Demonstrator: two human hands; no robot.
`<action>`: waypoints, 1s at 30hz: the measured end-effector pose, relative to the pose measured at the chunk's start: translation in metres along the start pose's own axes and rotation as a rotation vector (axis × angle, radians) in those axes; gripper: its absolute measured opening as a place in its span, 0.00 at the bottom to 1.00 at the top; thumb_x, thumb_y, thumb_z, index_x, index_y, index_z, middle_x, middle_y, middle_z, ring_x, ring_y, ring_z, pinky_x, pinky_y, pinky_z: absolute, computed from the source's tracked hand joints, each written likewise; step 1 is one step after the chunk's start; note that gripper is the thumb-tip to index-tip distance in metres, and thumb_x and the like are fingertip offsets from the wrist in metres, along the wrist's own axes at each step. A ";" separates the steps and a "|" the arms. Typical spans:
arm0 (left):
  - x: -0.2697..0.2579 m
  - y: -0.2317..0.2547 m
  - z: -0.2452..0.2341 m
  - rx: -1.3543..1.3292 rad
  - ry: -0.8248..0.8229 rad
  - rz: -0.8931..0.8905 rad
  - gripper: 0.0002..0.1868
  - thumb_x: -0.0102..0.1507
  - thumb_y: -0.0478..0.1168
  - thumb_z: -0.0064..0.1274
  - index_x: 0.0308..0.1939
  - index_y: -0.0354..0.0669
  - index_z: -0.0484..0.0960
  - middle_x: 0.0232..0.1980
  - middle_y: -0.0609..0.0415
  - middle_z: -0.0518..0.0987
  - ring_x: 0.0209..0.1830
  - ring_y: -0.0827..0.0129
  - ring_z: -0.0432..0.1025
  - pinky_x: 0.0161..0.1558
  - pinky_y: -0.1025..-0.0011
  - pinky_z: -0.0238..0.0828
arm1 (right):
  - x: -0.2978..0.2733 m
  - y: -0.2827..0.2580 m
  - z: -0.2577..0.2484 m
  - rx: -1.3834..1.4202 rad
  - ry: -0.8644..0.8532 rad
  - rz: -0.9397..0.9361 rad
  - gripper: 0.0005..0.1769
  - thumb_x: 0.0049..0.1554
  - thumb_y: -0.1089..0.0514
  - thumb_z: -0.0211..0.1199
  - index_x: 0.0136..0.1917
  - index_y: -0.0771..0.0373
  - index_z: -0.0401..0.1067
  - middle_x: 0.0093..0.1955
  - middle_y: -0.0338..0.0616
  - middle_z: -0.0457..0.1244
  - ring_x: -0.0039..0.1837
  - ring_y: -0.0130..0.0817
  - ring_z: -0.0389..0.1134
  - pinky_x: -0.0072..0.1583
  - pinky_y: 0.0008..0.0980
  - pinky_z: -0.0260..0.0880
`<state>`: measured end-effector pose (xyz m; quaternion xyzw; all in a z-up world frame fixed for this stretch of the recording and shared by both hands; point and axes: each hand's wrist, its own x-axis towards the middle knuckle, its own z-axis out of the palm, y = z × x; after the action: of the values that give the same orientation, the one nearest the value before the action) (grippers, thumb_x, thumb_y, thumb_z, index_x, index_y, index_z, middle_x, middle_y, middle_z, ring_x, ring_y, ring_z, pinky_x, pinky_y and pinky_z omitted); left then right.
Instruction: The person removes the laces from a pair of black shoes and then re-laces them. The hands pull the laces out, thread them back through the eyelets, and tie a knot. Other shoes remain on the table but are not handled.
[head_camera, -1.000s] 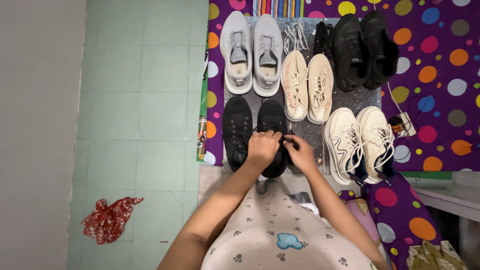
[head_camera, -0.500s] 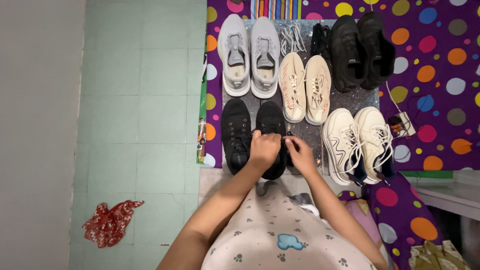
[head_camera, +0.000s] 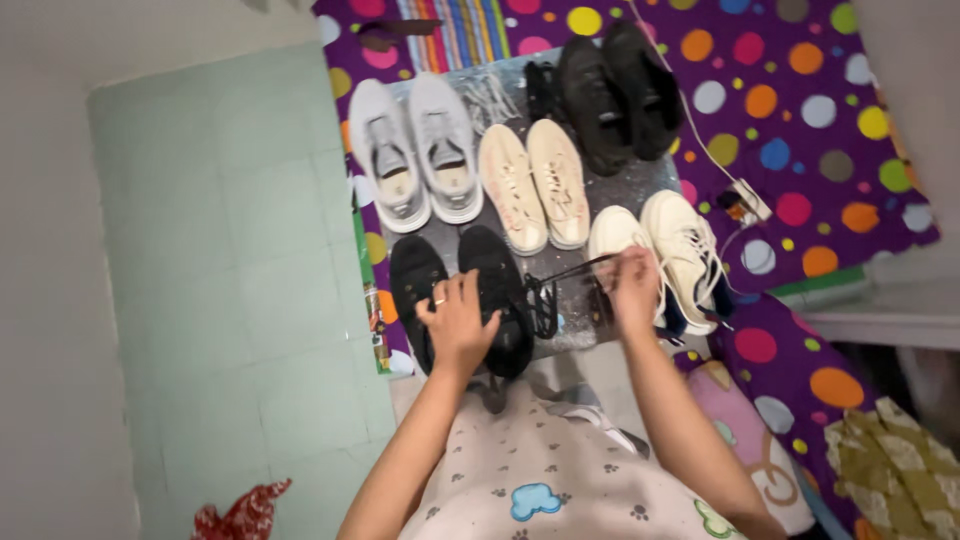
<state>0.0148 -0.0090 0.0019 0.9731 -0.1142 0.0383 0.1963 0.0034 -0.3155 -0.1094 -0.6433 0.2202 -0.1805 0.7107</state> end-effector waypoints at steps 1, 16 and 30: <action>-0.001 0.000 -0.002 -0.010 -0.015 -0.006 0.43 0.51 0.54 0.66 0.67 0.45 0.69 0.61 0.54 0.72 0.63 0.61 0.64 0.60 0.44 0.51 | 0.006 -0.010 -0.016 0.127 0.085 0.042 0.03 0.71 0.58 0.51 0.54 0.59 0.63 0.43 0.43 0.64 0.40 0.29 0.68 0.38 0.26 0.63; -0.009 -0.004 0.003 -0.071 -0.015 -0.027 0.35 0.50 0.57 0.69 0.56 0.44 0.77 0.56 0.57 0.76 0.62 0.57 0.64 0.55 0.44 0.50 | 0.010 -0.059 -0.049 0.381 0.214 0.041 0.04 0.70 0.60 0.51 0.58 0.60 0.62 0.44 0.43 0.64 0.38 0.26 0.61 0.41 0.26 0.62; -0.028 -0.006 -0.007 -0.159 0.246 0.083 0.17 0.53 0.48 0.67 0.40 0.49 0.80 0.41 0.60 0.79 0.51 0.61 0.69 0.50 0.52 0.50 | -0.054 -0.113 0.092 -0.699 -0.401 -0.473 0.05 0.57 0.61 0.68 0.48 0.60 0.77 0.48 0.40 0.68 0.52 0.35 0.66 0.53 0.34 0.65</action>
<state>-0.0108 0.0044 0.0028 0.9369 -0.1319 0.1563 0.2836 0.0112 -0.2218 0.0138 -0.8989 -0.0267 -0.1245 0.4192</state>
